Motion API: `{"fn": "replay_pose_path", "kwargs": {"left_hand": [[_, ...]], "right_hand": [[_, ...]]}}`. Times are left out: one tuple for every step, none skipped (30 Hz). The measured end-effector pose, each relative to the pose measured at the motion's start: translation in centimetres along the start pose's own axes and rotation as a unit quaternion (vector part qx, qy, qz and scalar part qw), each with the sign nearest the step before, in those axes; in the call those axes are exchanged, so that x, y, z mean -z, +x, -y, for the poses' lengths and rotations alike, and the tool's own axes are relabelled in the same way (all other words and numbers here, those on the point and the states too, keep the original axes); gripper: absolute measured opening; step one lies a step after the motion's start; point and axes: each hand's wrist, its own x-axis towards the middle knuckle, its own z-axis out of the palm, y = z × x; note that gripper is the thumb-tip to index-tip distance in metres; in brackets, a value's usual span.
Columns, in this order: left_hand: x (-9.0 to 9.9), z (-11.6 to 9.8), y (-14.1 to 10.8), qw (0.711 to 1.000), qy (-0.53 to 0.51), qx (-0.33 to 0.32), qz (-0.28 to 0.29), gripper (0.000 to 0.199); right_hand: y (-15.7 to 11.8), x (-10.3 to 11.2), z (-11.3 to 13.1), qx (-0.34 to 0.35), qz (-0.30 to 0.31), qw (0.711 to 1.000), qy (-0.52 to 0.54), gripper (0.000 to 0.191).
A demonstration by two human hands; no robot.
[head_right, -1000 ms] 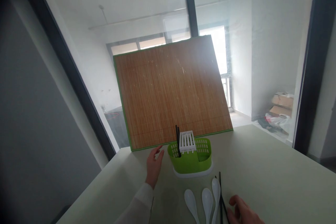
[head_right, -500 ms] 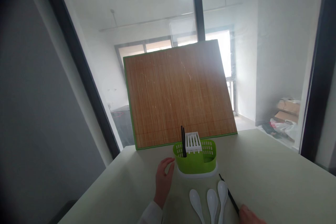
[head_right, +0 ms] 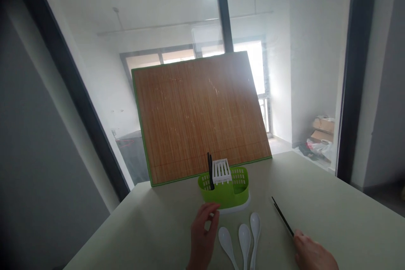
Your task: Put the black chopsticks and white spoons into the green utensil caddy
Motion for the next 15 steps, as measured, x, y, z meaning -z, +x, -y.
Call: {"fn": "replay_pose_path", "kwargs": {"left_hand": [[-0.4, -0.7, -0.1, 1.0, -0.013, 0.005, 0.026, 0.022], [-0.9, -1.3, -0.2, 0.998, -0.023, 0.01, 0.052, 0.022], [-1.3, -1.9, -0.3, 0.996, -0.029, 0.012, 0.08, 0.021], [-1.8, -2.4, -0.4, 0.993, -0.033, 0.013, 0.109, 0.021], [-2.3, -2.8, -0.5, 0.99, -0.037, 0.015, 0.138, 0.021], [-2.9, -3.1, -0.5, 0.985, -0.042, 0.019, 0.164, 0.021], [-3.4, -3.4, -0.5, 0.982, -0.051, 0.026, 0.183, 0.021], [-4.0, -3.6, -0.4, 0.978, -0.064, 0.037, 0.195, 0.02], [-4.6, -3.8, -0.3, 0.975, -0.079, 0.05, 0.202, 0.021], [-5.3, -4.0, -0.2, 0.972, -0.093, 0.06, 0.208, 0.023], [-5.8, -4.2, 0.0, 0.968, -0.106, 0.067, 0.215, 0.026], [-6.4, -4.4, 0.1, 0.965, -0.118, 0.068, 0.226, 0.029], [-6.9, -4.6, 0.2, 0.961, -0.127, 0.064, 0.239, 0.031], [-7.3, -4.9, 0.3, 0.957, -0.132, 0.057, 0.253, 0.032], [-7.6, -5.2, 0.4, 0.954, -0.136, 0.048, 0.262, 0.031]], "right_hand": [[0.1, 0.3, -0.1, 0.001, 0.011, 1.0, 0.006, 0.041], [0.2, 0.7, -0.1, -0.001, 0.014, 1.0, 0.01, 0.041], [0.2, 1.3, 0.1, -0.003, 0.006, 1.0, 0.018, 0.041], [0.1, 2.0, 0.5, -0.001, -0.006, 0.999, 0.033, 0.039], [0.0, 2.9, 1.0, 0.005, -0.019, 0.998, 0.057, 0.036], [-0.3, 3.8, 1.6, 0.016, -0.035, 0.995, 0.089, 0.032], [-0.6, 4.8, 2.4, 0.033, -0.052, 0.99, 0.126, 0.028], [-1.0, 5.8, 3.2, 0.056, -0.062, 0.982, 0.17, 0.024], [-1.4, 6.7, 4.0, 0.084, -0.067, 0.971, 0.213, 0.023], [-1.8, 7.5, 4.8, 0.107, -0.075, 0.959, 0.251, 0.023], [-2.2, 8.0, 5.5, 0.129, -0.084, 0.947, 0.281, 0.023], [-2.6, 8.2, 6.0, 0.149, -0.098, 0.937, 0.3, 0.023], [-3.0, 8.2, 6.4, 0.166, -0.116, 0.929, 0.309, 0.023], [-3.3, 8.1, 6.7, 0.183, -0.134, 0.923, 0.311, 0.022], [-3.6, 7.8, 6.9, 0.197, -0.152, 0.919, 0.307, 0.022]]}}
